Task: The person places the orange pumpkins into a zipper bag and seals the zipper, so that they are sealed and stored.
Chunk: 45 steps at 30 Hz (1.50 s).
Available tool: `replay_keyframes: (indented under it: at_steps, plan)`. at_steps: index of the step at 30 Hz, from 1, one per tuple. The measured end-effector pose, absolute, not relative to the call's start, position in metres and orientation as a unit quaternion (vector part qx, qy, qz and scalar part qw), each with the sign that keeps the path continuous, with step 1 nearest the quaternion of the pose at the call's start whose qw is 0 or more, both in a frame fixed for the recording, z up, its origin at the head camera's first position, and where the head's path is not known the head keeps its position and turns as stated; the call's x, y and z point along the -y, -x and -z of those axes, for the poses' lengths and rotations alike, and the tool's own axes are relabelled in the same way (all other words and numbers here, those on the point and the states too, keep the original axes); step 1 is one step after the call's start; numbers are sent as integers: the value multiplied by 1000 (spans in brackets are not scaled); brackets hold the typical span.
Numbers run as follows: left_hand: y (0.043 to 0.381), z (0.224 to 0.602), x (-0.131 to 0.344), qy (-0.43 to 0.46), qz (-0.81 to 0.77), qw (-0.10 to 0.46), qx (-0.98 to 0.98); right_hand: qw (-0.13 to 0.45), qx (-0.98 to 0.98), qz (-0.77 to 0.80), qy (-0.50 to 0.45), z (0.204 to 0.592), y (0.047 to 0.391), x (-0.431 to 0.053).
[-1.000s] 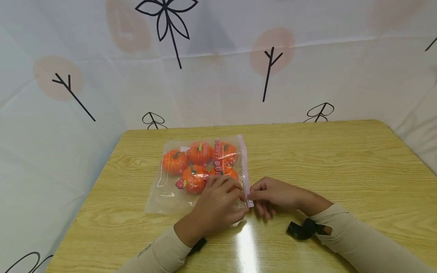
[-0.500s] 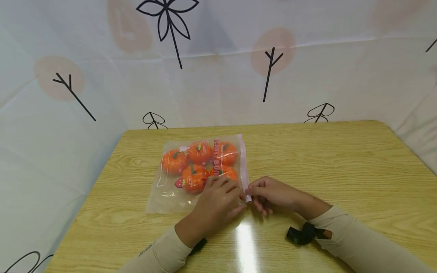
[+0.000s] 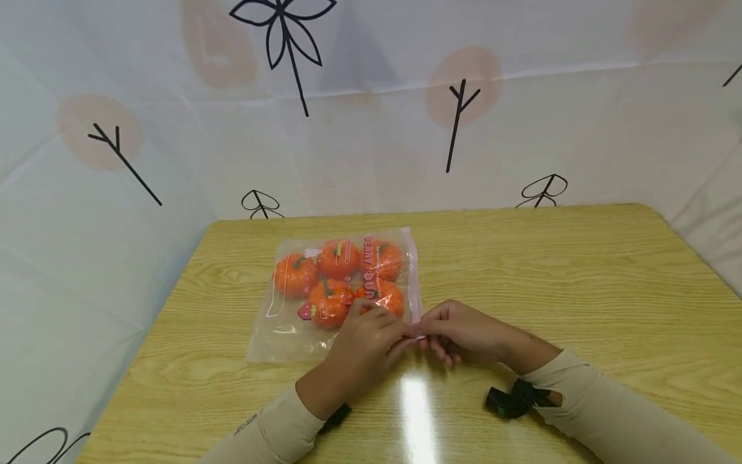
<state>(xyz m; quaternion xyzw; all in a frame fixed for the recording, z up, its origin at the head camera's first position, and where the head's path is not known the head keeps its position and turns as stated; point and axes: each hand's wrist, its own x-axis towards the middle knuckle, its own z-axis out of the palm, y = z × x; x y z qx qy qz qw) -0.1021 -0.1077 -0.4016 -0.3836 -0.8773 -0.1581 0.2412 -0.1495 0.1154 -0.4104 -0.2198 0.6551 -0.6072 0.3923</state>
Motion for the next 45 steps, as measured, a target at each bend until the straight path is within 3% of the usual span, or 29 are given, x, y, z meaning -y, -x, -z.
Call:
replay_keyframes:
  at_steps: [45]
  plan:
    - [104, 399, 108, 414, 155, 243, 863, 346, -707, 592, 176, 407, 145, -107]
